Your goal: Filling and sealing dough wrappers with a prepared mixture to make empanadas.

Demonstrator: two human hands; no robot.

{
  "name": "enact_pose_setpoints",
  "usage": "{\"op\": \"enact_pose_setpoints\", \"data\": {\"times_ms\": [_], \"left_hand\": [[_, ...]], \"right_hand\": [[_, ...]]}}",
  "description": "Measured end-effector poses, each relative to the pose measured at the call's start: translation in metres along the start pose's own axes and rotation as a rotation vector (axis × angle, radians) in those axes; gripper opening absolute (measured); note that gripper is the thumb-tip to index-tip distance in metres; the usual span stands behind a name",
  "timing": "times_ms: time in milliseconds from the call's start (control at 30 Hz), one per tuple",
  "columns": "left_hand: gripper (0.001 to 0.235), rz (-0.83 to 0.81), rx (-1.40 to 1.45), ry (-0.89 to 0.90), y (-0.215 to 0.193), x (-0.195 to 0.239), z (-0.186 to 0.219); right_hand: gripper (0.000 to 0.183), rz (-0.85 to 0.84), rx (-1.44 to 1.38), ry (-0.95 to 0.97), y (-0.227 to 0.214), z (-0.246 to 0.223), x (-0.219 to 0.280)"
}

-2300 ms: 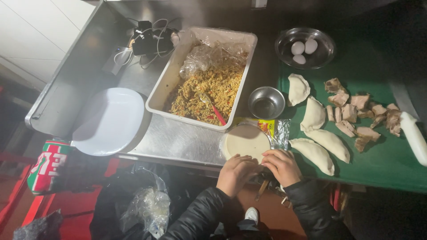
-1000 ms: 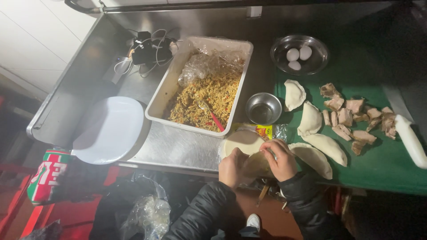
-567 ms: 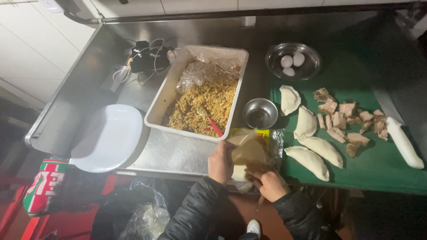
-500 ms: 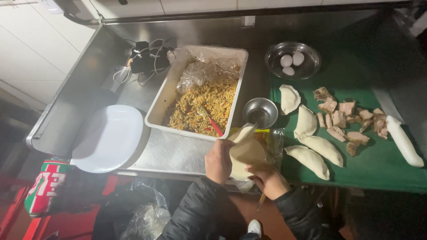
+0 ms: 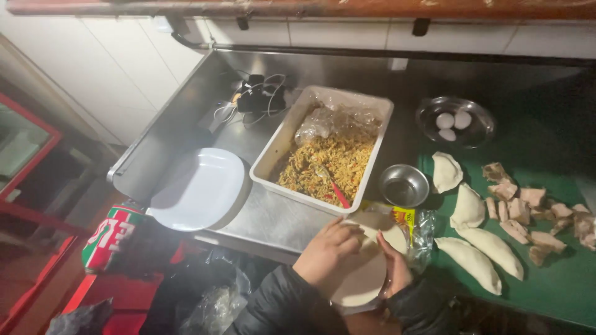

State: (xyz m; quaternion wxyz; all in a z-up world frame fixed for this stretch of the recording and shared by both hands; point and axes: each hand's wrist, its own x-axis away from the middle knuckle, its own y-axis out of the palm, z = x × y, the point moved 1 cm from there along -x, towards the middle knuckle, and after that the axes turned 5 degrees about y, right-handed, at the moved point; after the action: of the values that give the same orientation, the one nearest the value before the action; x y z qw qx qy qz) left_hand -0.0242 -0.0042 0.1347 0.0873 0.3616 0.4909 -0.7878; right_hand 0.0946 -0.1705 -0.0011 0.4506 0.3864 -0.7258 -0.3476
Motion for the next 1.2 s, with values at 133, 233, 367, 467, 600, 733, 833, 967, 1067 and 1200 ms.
{"op": "enact_pose_setpoints", "data": {"times_ms": [133, 233, 367, 467, 600, 733, 833, 967, 1067, 1200], "left_hand": [[0.025, 0.051, 0.187, -0.028, -0.001, 0.052, 0.005], [0.023, 0.232, 0.411, -0.463, 0.004, 0.104, -0.007], [0.01, 0.471, 0.286, -0.85, -0.011, 0.121, -0.048], [0.007, 0.545, 0.297, -1.057, -0.005, 0.144, -0.099], [0.029, 0.516, 0.139, -1.189, 0.02, 0.196, -0.179], [0.032, 0.481, -0.18, -1.028, 0.019, 0.211, -0.226], [0.012, 0.367, -0.196, -1.027, 0.01, 0.207, -0.233], [0.021, 0.388, -0.197, -0.899, -0.015, 0.191, -0.21], [0.035, 0.462, -0.237, -0.793, -0.036, 0.171, -0.178], [0.023, 0.498, -0.349, -0.748, -0.047, 0.161, -0.158]], "right_hand": [[0.063, 0.018, -0.006, 0.246, -0.022, 0.009, -0.013], [0.062, 0.075, 0.078, 0.116, -0.011, 0.008, -0.008], [0.061, 0.114, 0.037, -0.004, -0.013, 0.005, 0.002], [0.059, 0.214, 0.002, -0.15, 0.001, -0.005, 0.017], [0.059, 0.303, 0.069, -0.281, 0.023, -0.008, 0.033], [0.061, 0.396, 0.07, -0.297, 0.019, -0.003, 0.04], [0.063, 0.322, 0.022, -0.283, 0.004, 0.004, 0.037], [0.06, 0.344, 0.034, -0.31, 0.013, 0.009, 0.032], [0.062, 0.177, -0.016, -0.3, 0.014, 0.011, 0.022], [0.057, 0.121, 0.026, -0.228, 0.037, 0.01, 0.008]]}}
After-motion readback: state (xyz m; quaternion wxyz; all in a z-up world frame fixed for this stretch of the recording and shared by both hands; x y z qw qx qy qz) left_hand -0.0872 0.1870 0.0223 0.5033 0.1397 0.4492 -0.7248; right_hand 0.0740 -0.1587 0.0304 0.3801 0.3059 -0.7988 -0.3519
